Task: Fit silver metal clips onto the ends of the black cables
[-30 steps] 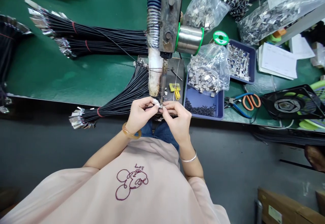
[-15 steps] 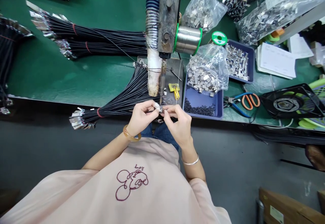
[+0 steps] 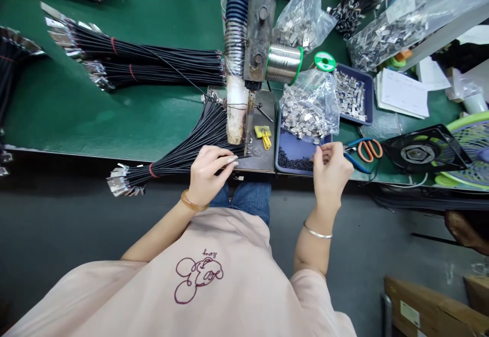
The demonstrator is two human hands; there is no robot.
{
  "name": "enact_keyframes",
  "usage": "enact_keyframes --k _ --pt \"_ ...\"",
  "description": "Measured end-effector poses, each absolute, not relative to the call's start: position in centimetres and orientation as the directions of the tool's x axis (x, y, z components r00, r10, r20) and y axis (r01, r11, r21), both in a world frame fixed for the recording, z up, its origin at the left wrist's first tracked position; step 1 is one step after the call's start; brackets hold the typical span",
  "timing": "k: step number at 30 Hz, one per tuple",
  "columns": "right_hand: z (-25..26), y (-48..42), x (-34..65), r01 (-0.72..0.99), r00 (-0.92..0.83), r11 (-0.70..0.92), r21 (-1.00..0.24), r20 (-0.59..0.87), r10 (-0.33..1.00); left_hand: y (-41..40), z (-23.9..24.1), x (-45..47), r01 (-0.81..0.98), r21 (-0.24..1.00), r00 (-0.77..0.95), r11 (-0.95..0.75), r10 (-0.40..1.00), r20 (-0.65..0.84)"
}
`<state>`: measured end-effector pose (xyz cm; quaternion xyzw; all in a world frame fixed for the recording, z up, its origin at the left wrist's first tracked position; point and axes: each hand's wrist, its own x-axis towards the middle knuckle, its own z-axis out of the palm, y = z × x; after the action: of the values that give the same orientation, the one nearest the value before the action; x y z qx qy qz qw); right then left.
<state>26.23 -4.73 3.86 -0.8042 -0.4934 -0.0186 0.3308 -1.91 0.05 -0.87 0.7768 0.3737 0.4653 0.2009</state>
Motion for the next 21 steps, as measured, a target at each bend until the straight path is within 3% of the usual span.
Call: enact_keyframes --k 3,7,15,21 --pt "2.6 -2.3 29.0 0.852 0.507 -0.407 -0.33 0.325 0.798 1.0 -1.2 -1.6 0.587 0.428 0.403 -0.687 0.707 0.581" --pt "2.0 -0.4 29.2 0.893 0.416 -0.347 -0.286 0.235 0.878 1.2 -1.5 -1.1 0.641 0.32 0.452 -0.698 0.68 0.577" --pt "2.0 -1.8 27.1 0.837 0.373 -0.259 -0.481 0.156 0.915 -0.1 -1.5 -1.3 0.528 0.426 0.361 -0.735 0.648 0.67" --pt "2.7 -3.6 24.8 0.799 0.34 -0.125 -0.589 0.271 0.901 -0.3 -1.0 -1.4 0.425 0.545 0.319 -0.722 0.684 0.656"
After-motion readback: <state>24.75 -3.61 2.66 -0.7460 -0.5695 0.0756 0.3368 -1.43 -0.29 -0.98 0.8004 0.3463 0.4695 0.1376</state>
